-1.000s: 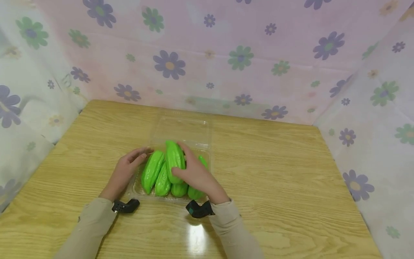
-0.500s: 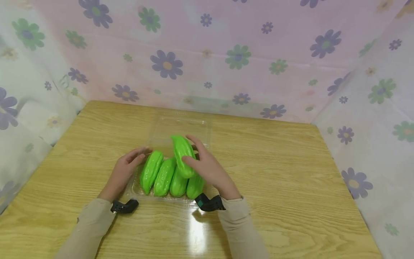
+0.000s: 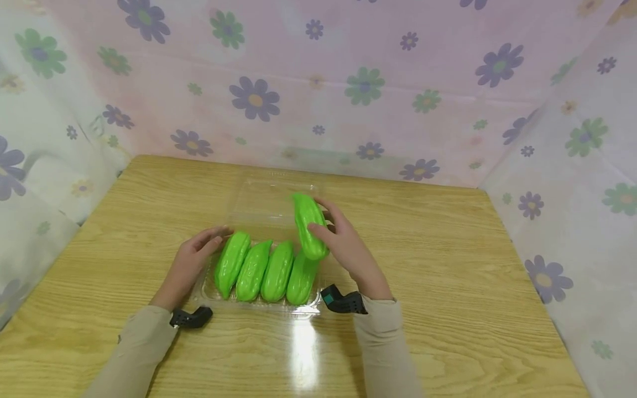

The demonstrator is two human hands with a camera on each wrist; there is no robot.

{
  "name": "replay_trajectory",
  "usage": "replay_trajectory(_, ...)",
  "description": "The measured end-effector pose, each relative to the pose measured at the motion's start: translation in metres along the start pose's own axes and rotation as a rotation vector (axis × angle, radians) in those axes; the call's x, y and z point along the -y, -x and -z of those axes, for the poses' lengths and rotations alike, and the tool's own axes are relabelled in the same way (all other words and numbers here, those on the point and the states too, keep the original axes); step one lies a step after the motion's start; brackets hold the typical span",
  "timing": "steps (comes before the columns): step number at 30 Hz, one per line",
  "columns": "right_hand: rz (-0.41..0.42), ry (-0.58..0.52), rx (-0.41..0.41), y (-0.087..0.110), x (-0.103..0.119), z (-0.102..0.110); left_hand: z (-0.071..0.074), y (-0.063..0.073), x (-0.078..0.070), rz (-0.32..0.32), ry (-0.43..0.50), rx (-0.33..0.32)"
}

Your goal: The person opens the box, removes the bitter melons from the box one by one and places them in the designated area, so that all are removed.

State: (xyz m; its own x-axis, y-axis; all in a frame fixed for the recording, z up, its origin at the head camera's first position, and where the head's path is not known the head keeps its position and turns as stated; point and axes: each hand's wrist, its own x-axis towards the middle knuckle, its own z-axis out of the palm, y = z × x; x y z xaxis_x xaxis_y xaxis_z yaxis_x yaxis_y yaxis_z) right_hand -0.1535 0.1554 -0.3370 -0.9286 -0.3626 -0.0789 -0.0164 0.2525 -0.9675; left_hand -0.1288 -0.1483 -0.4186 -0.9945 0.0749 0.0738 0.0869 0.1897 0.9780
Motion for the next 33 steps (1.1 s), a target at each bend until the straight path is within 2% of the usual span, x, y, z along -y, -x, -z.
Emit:
replay_trajectory(13, -0.044, -0.035, -0.133, 0.005, -0.016, 0.039, -0.002, 0.000, -0.001, 0.001, 0.013, 0.005)
replay_trajectory(23, -0.124, -0.088, -0.168, 0.009, -0.022, 0.052, -0.001, 0.001, -0.001, -0.004, 0.007, -0.002)
replay_trajectory(33, -0.166, -0.044, -0.228, 0.000, -0.065, 0.074, -0.001, 0.000, 0.001, -0.012, 0.006, 0.003)
